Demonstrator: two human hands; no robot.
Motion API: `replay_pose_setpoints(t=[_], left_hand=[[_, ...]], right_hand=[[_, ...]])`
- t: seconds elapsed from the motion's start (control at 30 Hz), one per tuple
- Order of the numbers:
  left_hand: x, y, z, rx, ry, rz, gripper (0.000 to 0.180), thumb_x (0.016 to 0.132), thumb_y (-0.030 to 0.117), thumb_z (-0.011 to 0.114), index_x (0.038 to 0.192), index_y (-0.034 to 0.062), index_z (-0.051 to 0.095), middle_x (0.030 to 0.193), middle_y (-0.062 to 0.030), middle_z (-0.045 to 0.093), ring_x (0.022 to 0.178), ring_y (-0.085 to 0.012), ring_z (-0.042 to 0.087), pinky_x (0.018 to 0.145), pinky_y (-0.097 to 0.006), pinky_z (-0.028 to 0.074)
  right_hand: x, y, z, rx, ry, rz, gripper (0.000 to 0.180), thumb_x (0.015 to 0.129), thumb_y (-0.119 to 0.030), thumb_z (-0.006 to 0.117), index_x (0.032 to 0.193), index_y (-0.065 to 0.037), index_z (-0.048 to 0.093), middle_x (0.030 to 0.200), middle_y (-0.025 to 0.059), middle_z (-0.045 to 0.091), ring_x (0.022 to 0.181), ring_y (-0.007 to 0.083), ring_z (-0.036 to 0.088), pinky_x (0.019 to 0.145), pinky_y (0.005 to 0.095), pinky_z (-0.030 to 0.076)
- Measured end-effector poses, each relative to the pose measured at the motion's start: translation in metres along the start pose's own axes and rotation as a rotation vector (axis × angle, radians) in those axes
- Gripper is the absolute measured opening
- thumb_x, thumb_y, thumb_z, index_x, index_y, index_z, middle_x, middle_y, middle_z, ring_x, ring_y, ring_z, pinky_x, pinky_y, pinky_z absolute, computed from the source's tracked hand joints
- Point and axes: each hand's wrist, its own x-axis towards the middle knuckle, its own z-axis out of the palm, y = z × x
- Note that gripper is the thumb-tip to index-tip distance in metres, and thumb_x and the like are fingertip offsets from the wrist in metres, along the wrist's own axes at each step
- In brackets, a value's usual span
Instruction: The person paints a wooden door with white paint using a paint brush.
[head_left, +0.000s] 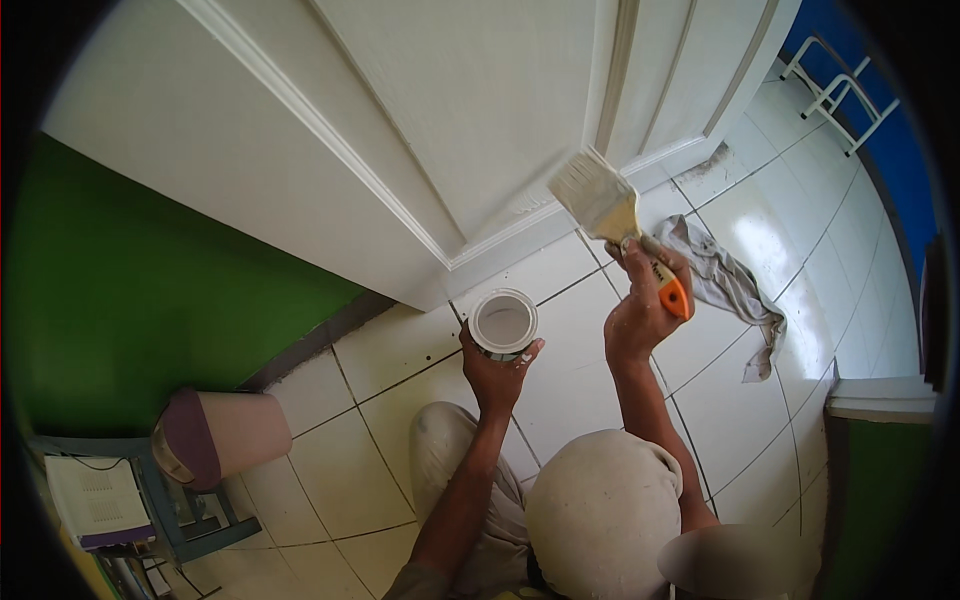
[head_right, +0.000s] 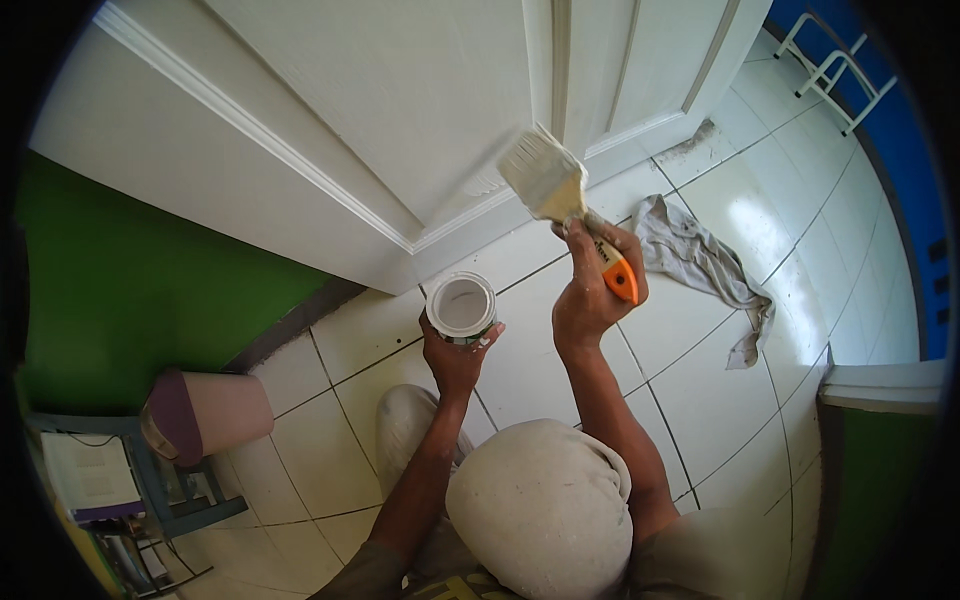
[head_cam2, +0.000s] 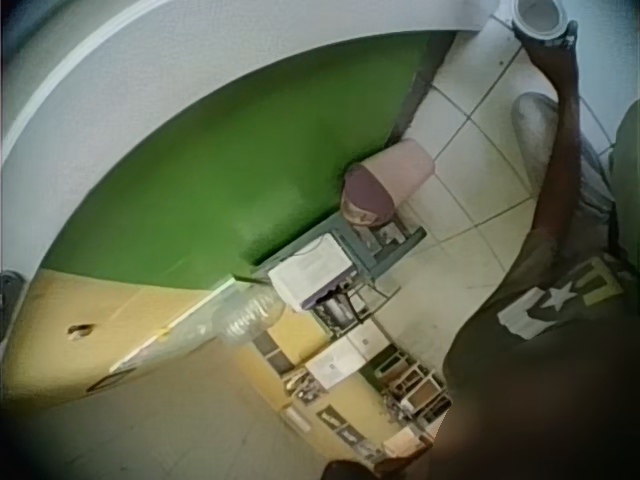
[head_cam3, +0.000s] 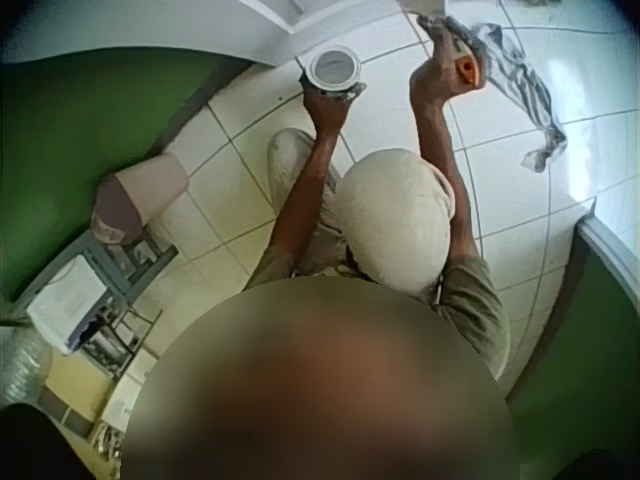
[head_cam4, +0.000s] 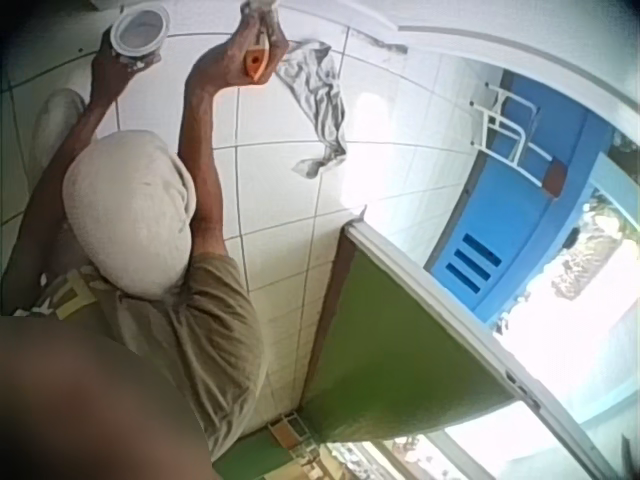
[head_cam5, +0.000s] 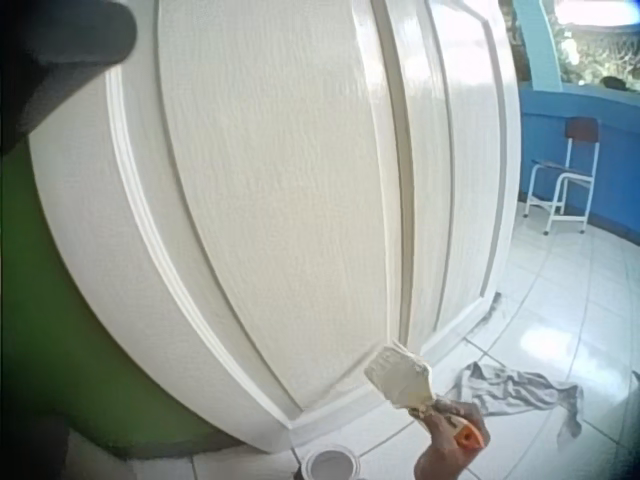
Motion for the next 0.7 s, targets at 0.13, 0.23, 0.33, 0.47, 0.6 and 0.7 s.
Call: replay_pose_setpoints(t=[0.13, 0.23, 0.33, 0.47, 0.6, 0.7], left_hand=[[-0.003, -0.006, 0.007, 0.003, 0.017, -0.096, 0.093, 0.066, 0.010, 0.102, 0.139, -0.0021, 0.046, 0.129, -0.0162, 0.066, 0.113, -0.0240, 0.069, 0.100, -0.037, 0.057], [-0.004, -0.007, 0.004, -0.129, 0.044, -0.195, 0.095, 0.065, 0.015, 0.102, 0.140, -0.0017, 0.046, 0.126, -0.0159, 0.067, 0.112, -0.0285, 0.068, 0.099, -0.042, 0.056], [-0.002, -0.011, -0.010, 0.100, 0.183, -0.128, 0.094, 0.065, 0.014, 0.101, 0.140, -0.0011, 0.045, 0.127, -0.0161, 0.067, 0.113, -0.0288, 0.069, 0.100, -0.042, 0.057], [0.001, -0.014, -0.019, 0.261, 0.298, -0.194, 0.094, 0.066, 0.015, 0.100, 0.141, -0.0015, 0.045, 0.133, -0.0160, 0.063, 0.118, -0.0271, 0.066, 0.103, -0.043, 0.056], [0.002, -0.012, -0.020, 0.145, 0.336, -0.185, 0.094, 0.068, 0.017, 0.101, 0.141, -0.0041, 0.045, 0.133, -0.0182, 0.060, 0.122, -0.0302, 0.063, 0.103, -0.043, 0.058], [0.001, -0.008, -0.013, 0.063, 0.316, -0.130, 0.095, 0.067, 0.017, 0.102, 0.138, -0.0068, 0.045, 0.129, -0.0199, 0.059, 0.118, -0.0305, 0.063, 0.094, -0.041, 0.064]], right_hand=[[-0.017, 0.053, -0.021, -0.405, -0.084, -0.291, 0.017, 0.087, 0.012, 0.076, 0.099, 0.002, 0.070, 0.106, 0.0181, 0.076, 0.095, 0.0249, 0.074, 0.083, 0.0341, 0.060], [-0.042, 0.066, -0.007, -0.538, -0.259, -0.513, 0.021, 0.078, 0.013, 0.079, 0.094, 0.001, 0.072, 0.102, 0.0208, 0.075, 0.091, 0.0338, 0.074, 0.080, 0.0379, 0.060], [-0.074, 0.058, 0.004, -0.476, -0.454, -0.574, 0.026, 0.070, 0.013, 0.080, 0.093, 0.001, 0.073, 0.100, 0.0209, 0.074, 0.089, 0.0359, 0.073, 0.078, 0.0395, 0.060], [-0.078, 0.044, 0.000, -0.368, -0.629, -0.588, 0.028, 0.067, 0.012, 0.079, 0.092, 0.001, 0.073, 0.103, 0.0224, 0.075, 0.087, 0.0366, 0.073, 0.076, 0.0390, 0.060], [-0.050, 0.054, -0.016, -0.374, -0.526, -0.425, 0.022, 0.078, 0.016, 0.079, 0.093, 0.002, 0.072, 0.100, 0.0195, 0.077, 0.090, 0.0325, 0.074, 0.081, 0.0367, 0.058], [-0.008, 0.080, -0.043, -0.384, -0.237, -0.237, 0.020, 0.082, 0.014, 0.078, 0.095, 0.001, 0.071, 0.098, 0.0150, 0.075, 0.094, 0.0234, 0.072, 0.084, 0.0339, 0.057]])
